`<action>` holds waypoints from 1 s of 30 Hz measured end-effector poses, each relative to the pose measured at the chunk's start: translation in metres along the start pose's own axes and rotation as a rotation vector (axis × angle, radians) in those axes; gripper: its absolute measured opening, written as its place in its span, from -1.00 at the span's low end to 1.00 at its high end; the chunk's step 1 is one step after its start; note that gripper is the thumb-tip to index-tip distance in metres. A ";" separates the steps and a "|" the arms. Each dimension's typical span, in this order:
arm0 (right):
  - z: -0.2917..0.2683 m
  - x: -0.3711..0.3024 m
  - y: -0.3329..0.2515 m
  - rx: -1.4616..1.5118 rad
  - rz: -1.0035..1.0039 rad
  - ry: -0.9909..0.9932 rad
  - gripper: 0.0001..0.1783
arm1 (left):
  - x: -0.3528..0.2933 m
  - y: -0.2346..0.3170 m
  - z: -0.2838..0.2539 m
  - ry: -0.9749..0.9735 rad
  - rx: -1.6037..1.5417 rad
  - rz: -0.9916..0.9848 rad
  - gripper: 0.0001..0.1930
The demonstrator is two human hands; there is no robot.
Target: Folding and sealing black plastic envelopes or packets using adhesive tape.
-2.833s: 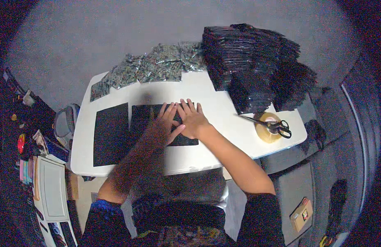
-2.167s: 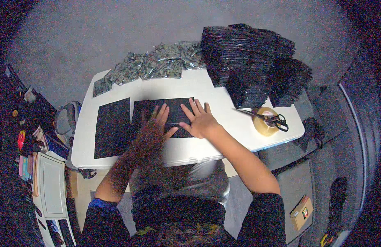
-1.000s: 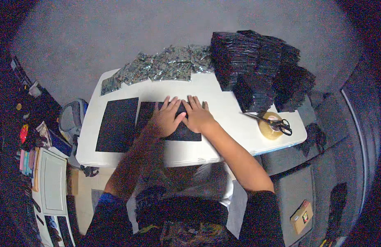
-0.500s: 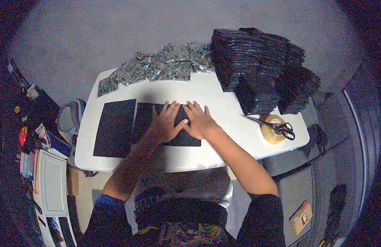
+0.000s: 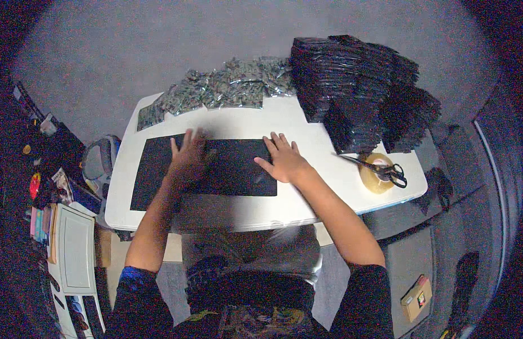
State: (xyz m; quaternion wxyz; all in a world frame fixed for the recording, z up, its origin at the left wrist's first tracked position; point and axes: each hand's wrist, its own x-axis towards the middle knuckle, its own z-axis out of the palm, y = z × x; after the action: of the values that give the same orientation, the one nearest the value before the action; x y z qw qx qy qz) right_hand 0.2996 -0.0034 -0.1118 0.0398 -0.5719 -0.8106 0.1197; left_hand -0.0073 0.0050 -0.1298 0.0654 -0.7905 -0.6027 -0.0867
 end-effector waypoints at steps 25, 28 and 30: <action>0.018 0.007 -0.022 -0.161 -0.095 -0.020 -0.18 | 0.007 0.091 0.018 0.119 -0.202 0.286 -0.16; 0.018 0.004 -0.024 -0.209 -0.091 -0.050 -0.16 | 0.003 0.093 0.025 0.133 -0.230 0.285 -0.15; 0.018 0.002 -0.025 -0.219 -0.096 -0.051 -0.16 | 0.002 0.093 0.025 0.143 -0.267 0.282 -0.15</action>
State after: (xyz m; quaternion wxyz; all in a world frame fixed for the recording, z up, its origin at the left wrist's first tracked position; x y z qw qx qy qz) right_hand 0.2723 -0.0124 -0.1232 -0.0376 -0.5299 -0.8461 0.0430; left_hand 0.0842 -0.0126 -0.1534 0.0141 -0.8604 -0.4631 -0.2121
